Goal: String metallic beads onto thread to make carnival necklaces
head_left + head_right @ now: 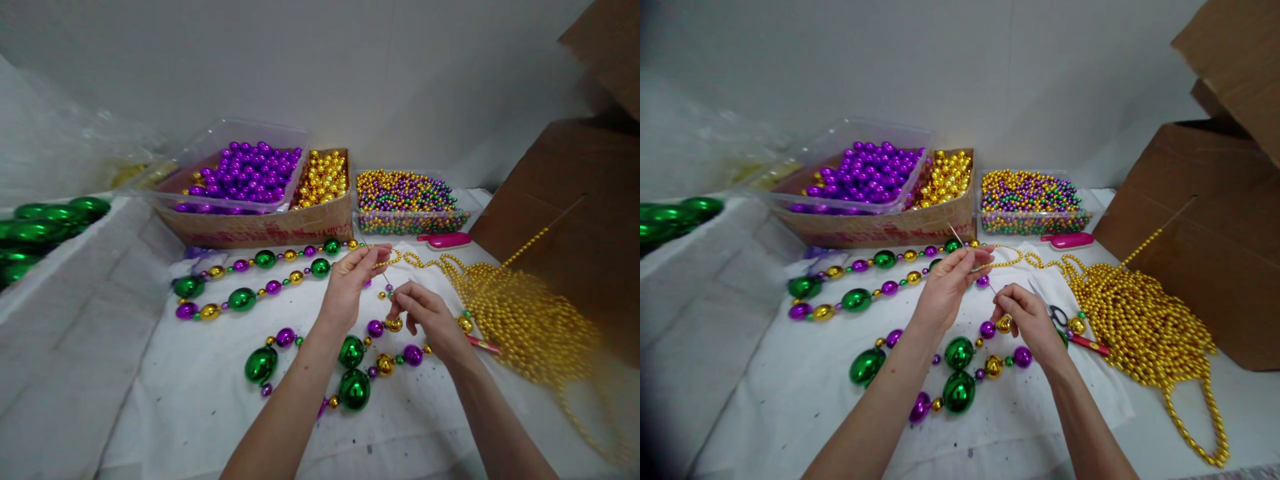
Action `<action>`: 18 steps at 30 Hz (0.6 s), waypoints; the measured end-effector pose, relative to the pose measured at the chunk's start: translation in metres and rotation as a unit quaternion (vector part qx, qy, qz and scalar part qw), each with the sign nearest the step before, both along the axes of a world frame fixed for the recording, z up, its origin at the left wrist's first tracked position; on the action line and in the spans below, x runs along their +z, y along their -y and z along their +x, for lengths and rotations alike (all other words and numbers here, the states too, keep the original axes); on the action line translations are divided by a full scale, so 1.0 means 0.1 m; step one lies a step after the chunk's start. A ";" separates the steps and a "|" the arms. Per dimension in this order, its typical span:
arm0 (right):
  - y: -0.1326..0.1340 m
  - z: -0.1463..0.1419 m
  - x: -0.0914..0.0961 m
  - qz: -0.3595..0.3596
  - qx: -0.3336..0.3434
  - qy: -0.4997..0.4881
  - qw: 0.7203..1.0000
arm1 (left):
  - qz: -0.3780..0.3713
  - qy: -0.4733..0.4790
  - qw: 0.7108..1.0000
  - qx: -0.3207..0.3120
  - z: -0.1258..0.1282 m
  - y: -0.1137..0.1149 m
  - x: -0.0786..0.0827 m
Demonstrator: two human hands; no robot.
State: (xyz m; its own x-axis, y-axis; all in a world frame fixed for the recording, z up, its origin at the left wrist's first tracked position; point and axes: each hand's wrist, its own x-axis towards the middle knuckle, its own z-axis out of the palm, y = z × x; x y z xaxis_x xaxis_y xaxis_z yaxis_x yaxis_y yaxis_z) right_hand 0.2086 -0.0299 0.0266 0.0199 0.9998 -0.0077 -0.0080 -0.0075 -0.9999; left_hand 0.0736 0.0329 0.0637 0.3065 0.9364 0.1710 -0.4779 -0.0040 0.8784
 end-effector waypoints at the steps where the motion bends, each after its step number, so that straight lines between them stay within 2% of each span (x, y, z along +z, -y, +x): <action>1: 0.00 0.02 0.00 -0.011 0.002 -0.038 0.999 | -0.009 0.007 1.000 -0.001 -0.01 -0.02 -0.03; 4: 0.04 0.09 -0.05 -0.014 -0.046 -0.103 0.994 | -0.031 -0.007 0.999 -0.014 -0.02 -0.11 -0.20; 7: 0.17 0.18 -0.15 -0.009 -0.110 -0.130 0.985 | -0.053 -0.115 0.992 0.002 0.00 -0.30 -0.50; 9: 0.30 0.21 -0.24 -0.038 -0.148 -0.164 0.975 | -0.065 -0.190 0.979 0.022 0.08 -0.44 -0.72; 12: 0.51 0.17 -0.38 -0.094 -0.167 -0.213 0.958 | -0.065 -0.206 0.976 0.017 0.27 -0.58 -0.98; 15: 0.67 0.08 -0.48 -0.131 -0.156 -0.226 0.953 | -0.066 -0.189 0.980 0.003 0.50 -0.61 -1.13; 18: 0.75 0.04 -0.52 -0.162 -0.155 -0.226 0.948 | -0.086 -0.167 0.982 -0.013 0.65 -0.61 -1.19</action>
